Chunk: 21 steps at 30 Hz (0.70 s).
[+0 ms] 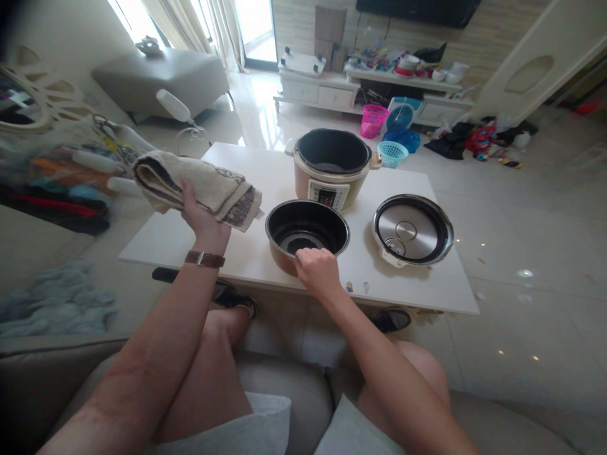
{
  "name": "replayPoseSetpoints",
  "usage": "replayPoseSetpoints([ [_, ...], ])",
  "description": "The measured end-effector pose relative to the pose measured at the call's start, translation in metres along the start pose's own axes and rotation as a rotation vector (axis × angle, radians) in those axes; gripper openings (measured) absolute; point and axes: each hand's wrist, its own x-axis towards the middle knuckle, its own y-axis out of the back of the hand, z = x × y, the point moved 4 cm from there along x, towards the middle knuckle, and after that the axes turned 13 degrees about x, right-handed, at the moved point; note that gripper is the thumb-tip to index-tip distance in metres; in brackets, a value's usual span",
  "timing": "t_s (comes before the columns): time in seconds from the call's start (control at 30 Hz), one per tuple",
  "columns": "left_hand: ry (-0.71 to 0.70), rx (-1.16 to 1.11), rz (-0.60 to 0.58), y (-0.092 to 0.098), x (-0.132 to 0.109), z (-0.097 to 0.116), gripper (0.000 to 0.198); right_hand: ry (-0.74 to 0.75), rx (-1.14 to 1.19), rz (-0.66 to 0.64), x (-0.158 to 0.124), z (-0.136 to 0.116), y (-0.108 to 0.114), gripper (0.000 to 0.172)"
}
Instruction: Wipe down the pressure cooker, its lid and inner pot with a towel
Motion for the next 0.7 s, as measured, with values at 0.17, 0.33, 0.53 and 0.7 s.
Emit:
replayPoseSetpoints([
  [0.17, -0.106, 0.297, -0.072, -0.017, -0.002, 0.002, 0.080, -0.224, 0.352, 0.388, 0.007, 0.041, 0.045, 0.040],
  [0.33, -0.180, 0.002, 0.288, -0.033, -0.024, 0.007, 0.053, -0.395, 0.668, 0.641, 0.006, 0.080, 0.065, 0.055],
  [0.53, -0.378, 0.402, 0.066, -0.062, -0.052, 0.019, 0.041, -0.351, 0.742, 0.585, 0.010, 0.091, 0.068, 0.049],
  [0.7, -0.617, 0.688, -0.269, -0.092, -0.074, 0.036, 0.042, -0.376, 0.734, 0.588, 0.013, 0.092, 0.069, 0.050],
])
